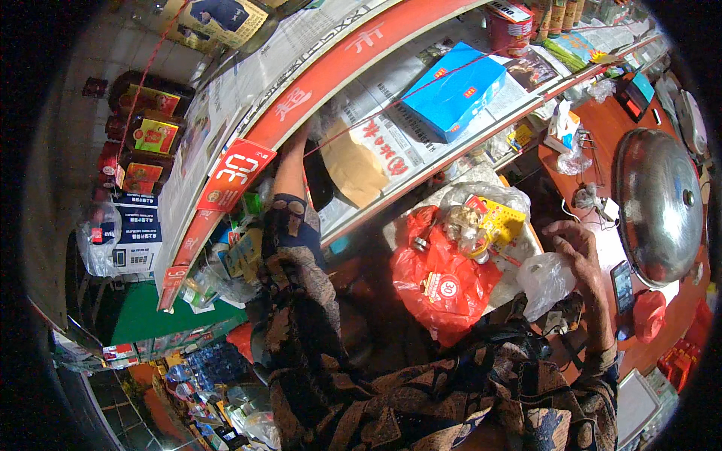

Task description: The person repeatedly picks up small packaged items from a cluttered counter and places them into a red plastic bag. The person handles items one at a time, moving them from the counter surface into the bag.

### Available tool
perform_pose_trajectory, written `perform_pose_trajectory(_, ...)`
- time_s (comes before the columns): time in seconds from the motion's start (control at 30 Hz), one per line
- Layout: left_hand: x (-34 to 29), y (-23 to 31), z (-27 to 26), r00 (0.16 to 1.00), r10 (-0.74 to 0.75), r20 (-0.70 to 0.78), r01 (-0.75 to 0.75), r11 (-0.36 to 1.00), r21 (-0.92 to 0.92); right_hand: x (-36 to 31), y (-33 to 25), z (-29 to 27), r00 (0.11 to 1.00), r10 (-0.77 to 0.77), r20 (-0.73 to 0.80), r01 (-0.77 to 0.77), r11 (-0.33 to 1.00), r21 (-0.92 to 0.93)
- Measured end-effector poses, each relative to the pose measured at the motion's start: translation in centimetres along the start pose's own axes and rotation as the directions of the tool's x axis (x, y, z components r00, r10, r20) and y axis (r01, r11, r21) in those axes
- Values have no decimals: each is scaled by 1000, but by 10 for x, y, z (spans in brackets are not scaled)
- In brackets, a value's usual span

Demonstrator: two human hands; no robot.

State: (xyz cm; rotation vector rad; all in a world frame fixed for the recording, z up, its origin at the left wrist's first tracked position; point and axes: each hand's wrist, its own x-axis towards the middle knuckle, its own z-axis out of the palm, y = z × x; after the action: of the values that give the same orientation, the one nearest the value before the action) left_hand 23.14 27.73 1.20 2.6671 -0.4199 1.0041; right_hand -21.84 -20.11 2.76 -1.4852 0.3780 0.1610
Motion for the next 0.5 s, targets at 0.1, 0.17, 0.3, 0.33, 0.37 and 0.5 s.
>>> perform_pose_trajectory(0.1,7,-29,1,986,135,-98,-114,974,198,-6,5,3,1000,-16,21,15,998,65)
perform_pose_trajectory(0.17,8,-20,8,996,85,-22,-84,994,65,-15,10,-3,999,-33,6,33,998,46)
perform_pose_trajectory(0.3,5,28,11,878,-217,427,458,641,-615,-36,20,-25,992,69,-110,-64,997,47)
perform_pose_trajectory(0.33,6,15,5,870,-231,436,481,592,-647,-35,11,-20,992,89,-93,-83,994,67)
perform_pose_trajectory(0.37,9,7,5,927,-114,359,293,818,-496,-34,9,-16,992,88,-91,-83,995,63)
perform_pose_trajectory(0.5,14,-24,8,933,342,112,-348,937,36,-25,37,-21,999,-18,-33,21,997,71)
